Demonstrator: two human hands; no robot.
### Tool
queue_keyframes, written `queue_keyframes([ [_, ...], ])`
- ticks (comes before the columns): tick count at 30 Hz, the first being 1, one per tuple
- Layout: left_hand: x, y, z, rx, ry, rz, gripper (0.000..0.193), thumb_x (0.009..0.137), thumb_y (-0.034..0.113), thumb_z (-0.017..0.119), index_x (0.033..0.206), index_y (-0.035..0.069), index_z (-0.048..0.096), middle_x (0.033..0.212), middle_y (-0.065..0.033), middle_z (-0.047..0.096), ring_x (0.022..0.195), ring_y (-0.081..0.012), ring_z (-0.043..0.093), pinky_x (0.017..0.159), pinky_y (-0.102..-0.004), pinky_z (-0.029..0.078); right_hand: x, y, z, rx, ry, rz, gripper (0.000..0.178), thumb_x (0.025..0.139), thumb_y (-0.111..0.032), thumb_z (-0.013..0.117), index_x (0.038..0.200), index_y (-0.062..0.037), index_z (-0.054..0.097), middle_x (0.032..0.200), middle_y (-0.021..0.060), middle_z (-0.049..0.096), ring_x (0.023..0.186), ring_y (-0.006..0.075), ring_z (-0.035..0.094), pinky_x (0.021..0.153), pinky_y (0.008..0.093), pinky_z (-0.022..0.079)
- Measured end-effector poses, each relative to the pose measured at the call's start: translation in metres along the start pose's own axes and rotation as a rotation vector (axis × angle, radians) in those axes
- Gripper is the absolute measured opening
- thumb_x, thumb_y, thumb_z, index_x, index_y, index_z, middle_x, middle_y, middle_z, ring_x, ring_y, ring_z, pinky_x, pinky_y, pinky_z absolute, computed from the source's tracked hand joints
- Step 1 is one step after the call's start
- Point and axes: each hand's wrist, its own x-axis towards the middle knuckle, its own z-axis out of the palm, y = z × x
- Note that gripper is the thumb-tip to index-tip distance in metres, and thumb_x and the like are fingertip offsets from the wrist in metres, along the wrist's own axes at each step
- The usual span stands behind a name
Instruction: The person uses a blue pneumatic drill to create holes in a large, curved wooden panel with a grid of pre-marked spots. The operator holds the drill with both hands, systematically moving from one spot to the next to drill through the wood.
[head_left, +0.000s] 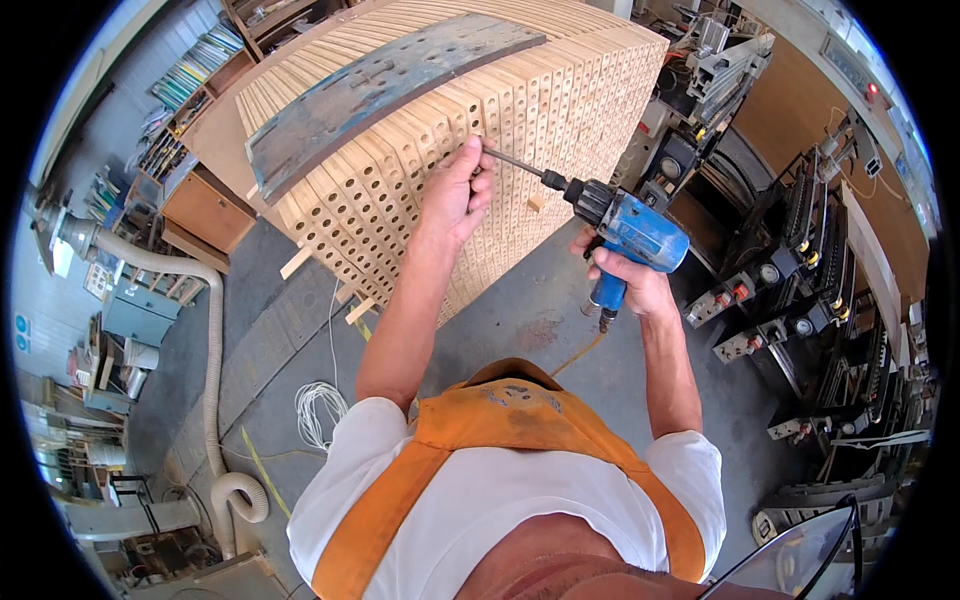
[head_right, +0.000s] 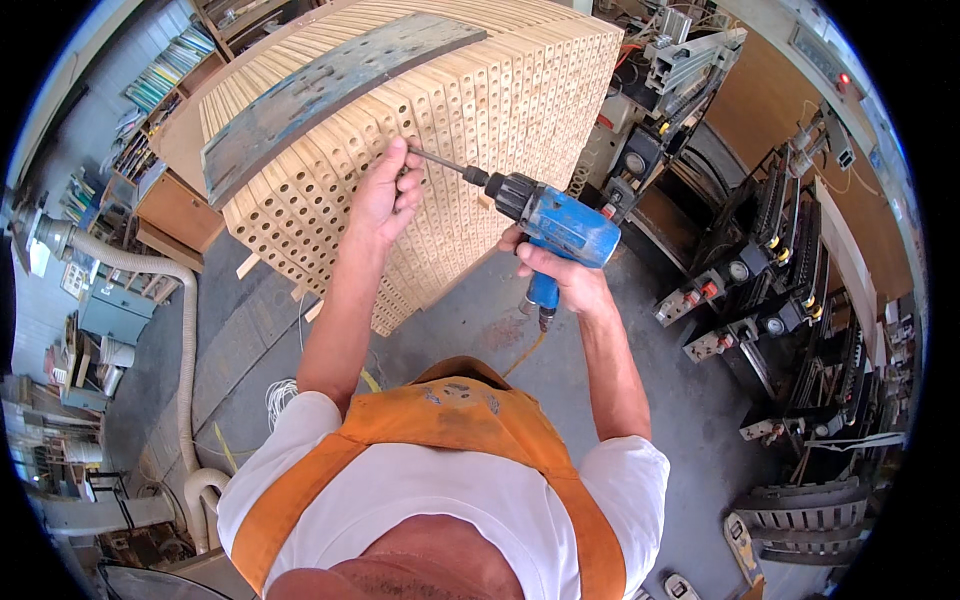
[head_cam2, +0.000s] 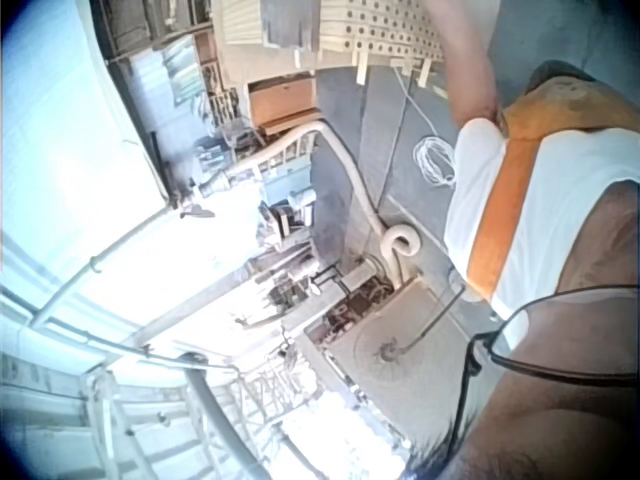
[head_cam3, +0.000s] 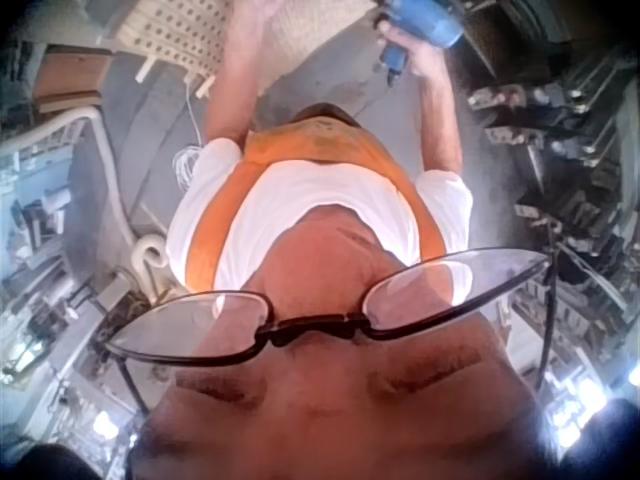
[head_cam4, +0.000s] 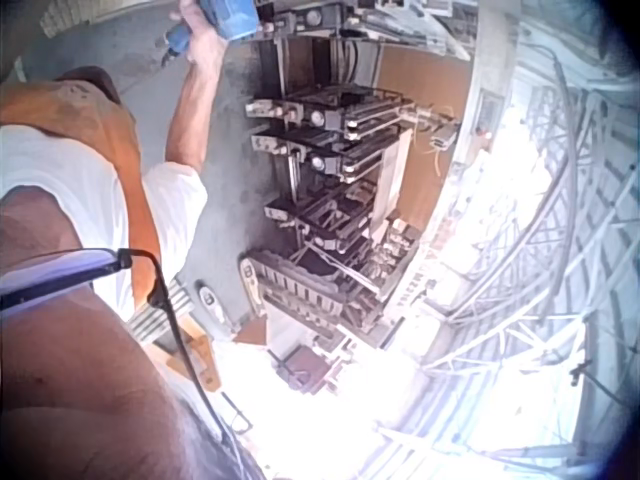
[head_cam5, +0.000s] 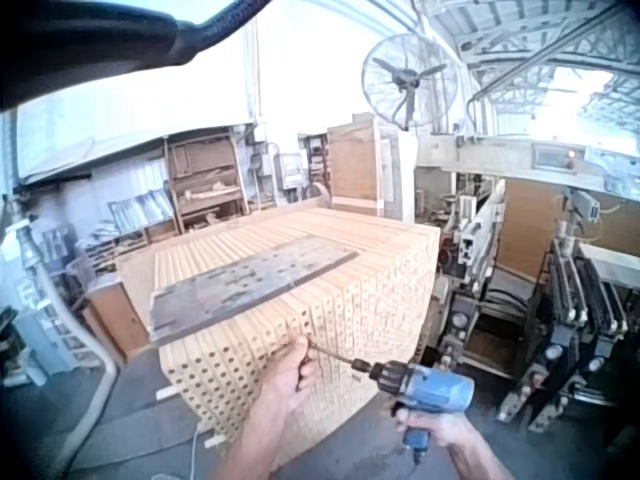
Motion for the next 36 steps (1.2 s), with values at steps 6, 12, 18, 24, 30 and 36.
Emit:
queue_keyframes([
  [6, 0.001, 0.002, -0.002, 0.171, -0.068, -0.041, 0.025, 0.096, 0.027, 0.057, 0.103, 0.002, 0.059, 0.077, 0.0011, 0.053, 0.053, -0.0022, 0.040, 0.039, -0.0149, 0.030, -0.005, -0.002, -0.009, -0.006, -0.032, -0.004, 0.043, 0.079, -0.014, 0.071, 0.119, -0.0024, 0.058, 0.099, 0.0121, 0.066, 0.091, 0.0210, 0.065, 0.066, 0.0276, 0.053],
  [12, 0.001, 0.006, -0.008, 0.238, -0.063, -0.050, 0.025, 0.096, 0.025, 0.057, 0.105, 0.001, 0.059, 0.078, 0.0005, 0.055, 0.053, -0.0023, 0.041, 0.039, -0.0152, 0.030, -0.001, 0.006, -0.008, 0.069, -0.022, 0.030, 0.039, 0.080, -0.014, 0.069, 0.115, -0.0028, 0.058, 0.099, 0.0132, 0.066, 0.091, 0.0210, 0.064, 0.067, 0.0273, 0.053],
  [18, 0.001, 0.004, -0.011, 0.197, -0.054, -0.066, 0.024, 0.095, 0.026, 0.058, 0.098, 0.002, 0.059, 0.075, 0.0006, 0.053, 0.052, -0.0025, 0.041, 0.040, -0.0152, 0.030, 0.001, 0.017, -0.007, 0.123, -0.018, 0.038, 0.039, 0.079, -0.016, 0.070, 0.114, -0.0038, 0.059, 0.098, 0.0119, 0.065, 0.094, 0.0209, 0.064, 0.066, 0.0271, 0.053],
  [24, 0.002, 0.000, 0.002, 0.307, 0.031, 0.020, 0.026, 0.096, 0.029, 0.057, 0.095, 0.003, 0.059, 0.073, 0.0018, 0.050, 0.053, -0.0034, 0.040, 0.041, -0.0169, 0.031, -0.011, 0.019, 0.008, -0.396, 0.043, -0.026, 0.040, 0.082, -0.014, 0.073, 0.119, -0.0080, 0.059, 0.101, 0.0031, 0.068, 0.092, 0.0161, 0.065, 0.074, 0.0318, 0.052],
  [30, 0.013, 0.000, 0.004, -0.070, -0.034, 0.067, 0.030, 0.098, 0.030, 0.053, 0.112, 0.005, 0.058, 0.078, 0.0033, 0.049, 0.057, -0.0042, 0.041, 0.042, -0.0172, 0.031, 0.009, 0.024, 0.033, -0.346, 0.090, -0.134, 0.032, 0.084, -0.010, 0.069, 0.115, -0.0062, 0.062, 0.102, 0.0039, 0.068, 0.088, 0.0121, 0.061, 0.074, 0.0288, 0.049],
  [36, 0.014, -0.004, 0.004, -0.207, -0.074, 0.061, 0.029, 0.099, 0.030, 0.049, 0.116, 0.007, 0.056, 0.080, 0.0024, 0.049, 0.058, -0.0042, 0.042, 0.042, -0.0166, 0.032, 0.034, 0.006, 0.043, -0.139, 0.056, -0.012, 0.031, 0.082, -0.009, 0.069, 0.112, -0.0040, 0.063, 0.098, 0.0090, 0.069, 0.084, 0.0147, 0.063, 0.069, 0.0287, 0.051],
])
